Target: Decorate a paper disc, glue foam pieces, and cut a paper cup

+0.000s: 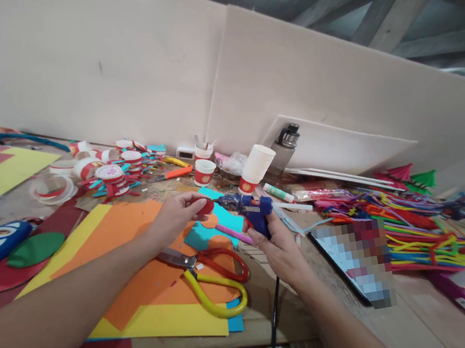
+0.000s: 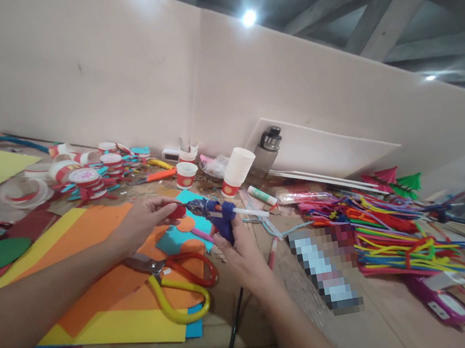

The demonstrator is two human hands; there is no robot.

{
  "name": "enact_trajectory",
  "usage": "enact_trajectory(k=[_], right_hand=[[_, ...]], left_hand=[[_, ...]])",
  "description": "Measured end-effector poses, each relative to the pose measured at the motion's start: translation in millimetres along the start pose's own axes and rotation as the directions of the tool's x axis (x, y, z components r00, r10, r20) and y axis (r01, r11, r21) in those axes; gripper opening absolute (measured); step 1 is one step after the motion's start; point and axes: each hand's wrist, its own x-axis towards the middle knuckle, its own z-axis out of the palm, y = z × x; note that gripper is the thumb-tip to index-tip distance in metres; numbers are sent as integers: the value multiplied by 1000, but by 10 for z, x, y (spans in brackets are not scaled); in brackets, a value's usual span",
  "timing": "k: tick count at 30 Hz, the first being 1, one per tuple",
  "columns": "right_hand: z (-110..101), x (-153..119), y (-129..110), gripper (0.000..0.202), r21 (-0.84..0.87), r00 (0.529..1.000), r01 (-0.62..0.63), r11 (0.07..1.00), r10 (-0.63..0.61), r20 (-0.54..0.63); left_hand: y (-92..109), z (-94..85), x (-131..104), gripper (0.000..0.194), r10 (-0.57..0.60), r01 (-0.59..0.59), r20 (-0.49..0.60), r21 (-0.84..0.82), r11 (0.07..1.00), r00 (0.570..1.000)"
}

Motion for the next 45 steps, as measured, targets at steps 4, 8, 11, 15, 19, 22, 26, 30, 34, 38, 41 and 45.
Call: enact_trajectory(k=[4, 8, 11, 15, 19, 22, 26, 30, 34, 38, 41, 45], right_hand=[[-2, -2, -22, 38, 7, 1000, -14, 1000, 14, -16], [-6, 10, -31, 26, 106, 995, -82, 991, 87, -41], [-35, 58, 53, 23, 242, 970, -187, 952, 217, -105], [-131, 212, 319, 23, 97, 889, -338, 936, 351, -294], [-220, 382, 572, 20, -244, 837, -507, 826, 406, -367], [-250, 425, 668, 16, -318, 833, -525, 789, 401, -381], [-251, 370, 648, 21, -420, 838, -514, 748, 333, -431], [-141, 301, 407, 25, -540, 892, -352, 764, 99, -441], [101, 232, 65, 20, -300, 979, 39, 953, -97, -178], [294, 171, -129, 16, -213, 990, 96, 972, -115, -82], [338, 159, -167, 9, -204, 995, 66, 977, -81, -64], [336, 157, -186, 5, -179, 998, 38, 983, -47, -48]], left_hand=[[19, 5, -7, 29, -3, 3, 2, -6, 1000, 1000], [47, 18, -17, 28, 0, 0, -11, -37, 999, 1000], [39, 22, -17, 29, -13, 12, -20, -77, 997, 1000], [20, 34, -22, 31, -38, 39, 5, -107, 993, 999], [57, 79, -56, 29, -86, 90, 33, -121, 989, 996], [99, 115, -86, 29, -104, 112, 68, -132, 985, 992], [118, 135, -106, 30, -118, 130, 86, -159, 979, 989], [104, 135, -113, 29, -110, 126, 101, -170, 977, 989], [100, 163, -128, 28, -100, 111, 94, -119, 987, 991], [112, 220, -155, 27, -90, 91, 104, -11, 996, 990], [95, 246, -164, 26, -90, 85, 152, 39, 996, 984], [40, 242, -163, 24, -51, 39, 208, 60, 997, 977]])
